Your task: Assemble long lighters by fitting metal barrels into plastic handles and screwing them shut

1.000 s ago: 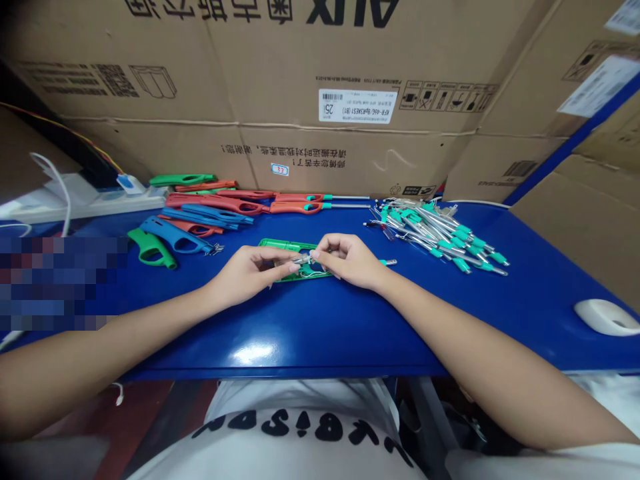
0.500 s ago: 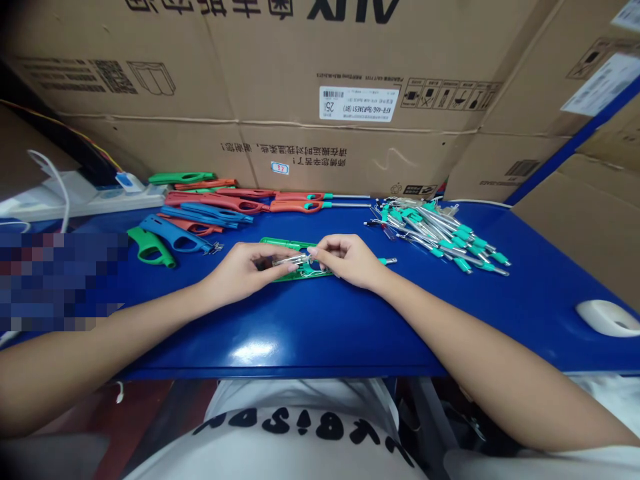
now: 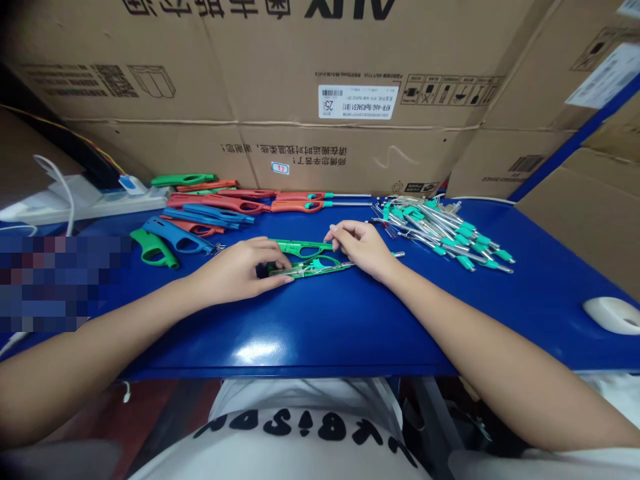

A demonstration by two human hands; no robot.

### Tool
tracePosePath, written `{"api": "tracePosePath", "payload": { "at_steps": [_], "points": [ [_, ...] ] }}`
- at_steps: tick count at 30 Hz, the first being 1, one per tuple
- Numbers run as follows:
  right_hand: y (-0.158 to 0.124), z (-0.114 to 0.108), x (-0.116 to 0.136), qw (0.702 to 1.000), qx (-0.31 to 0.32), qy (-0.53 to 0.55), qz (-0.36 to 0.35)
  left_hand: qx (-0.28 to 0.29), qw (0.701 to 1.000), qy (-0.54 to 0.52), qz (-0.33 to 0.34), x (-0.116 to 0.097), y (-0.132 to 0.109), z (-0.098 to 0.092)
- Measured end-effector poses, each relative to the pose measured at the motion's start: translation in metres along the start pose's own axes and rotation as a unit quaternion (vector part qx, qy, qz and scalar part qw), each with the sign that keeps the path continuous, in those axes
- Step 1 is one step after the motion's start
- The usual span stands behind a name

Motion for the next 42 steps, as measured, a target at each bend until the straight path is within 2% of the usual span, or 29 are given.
{"api": "tracePosePath", "payload": {
  "at_steps": [6, 10, 15, 17, 25, 33, 42],
  "points": [
    [-0.001, -0.001, 0.002, 0.998, 0.002, -0.055, -0.022, -0.003, 0.999, -0.033, -0.015, 0.001, 0.0, 0.002],
    [-0.003, 0.004, 0.008, 0.989, 0.01, -0.133, -0.066, -0.013, 0.997, -0.076, -0.029, 0.003, 0.0, 0.002],
    [-0.011, 0.021, 0.024, 0.945, 0.033, -0.271, -0.178, -0.028, 0.993, -0.109, -0.047, 0.007, 0.0, 0.003],
    [-0.014, 0.025, 0.027, 0.93, 0.037, -0.307, -0.2, -0.029, 0.992, -0.111, -0.046, 0.006, -0.001, 0.004],
    [-0.014, 0.029, 0.022, 0.908, 0.05, -0.377, -0.175, -0.028, 0.991, -0.119, -0.061, 0.009, 0.0, 0.006],
    [-0.012, 0.029, 0.019, 0.911, 0.052, -0.376, -0.164, -0.041, 0.993, -0.107, -0.036, 0.004, 0.0, 0.005],
    [-0.012, 0.029, 0.018, 0.912, 0.048, -0.383, -0.138, -0.036, 0.991, -0.122, -0.038, 0.007, 0.002, 0.006]
  ]
}}
Point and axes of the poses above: each hand's wrist, its own y-axis towards the middle knuckle, its own z-axis out of the palm, x = y × z, the point moved 9 cm from there along y, towards the middle knuckle, and after that the axes turned 5 degrees about -z, right-handed, at the moved point
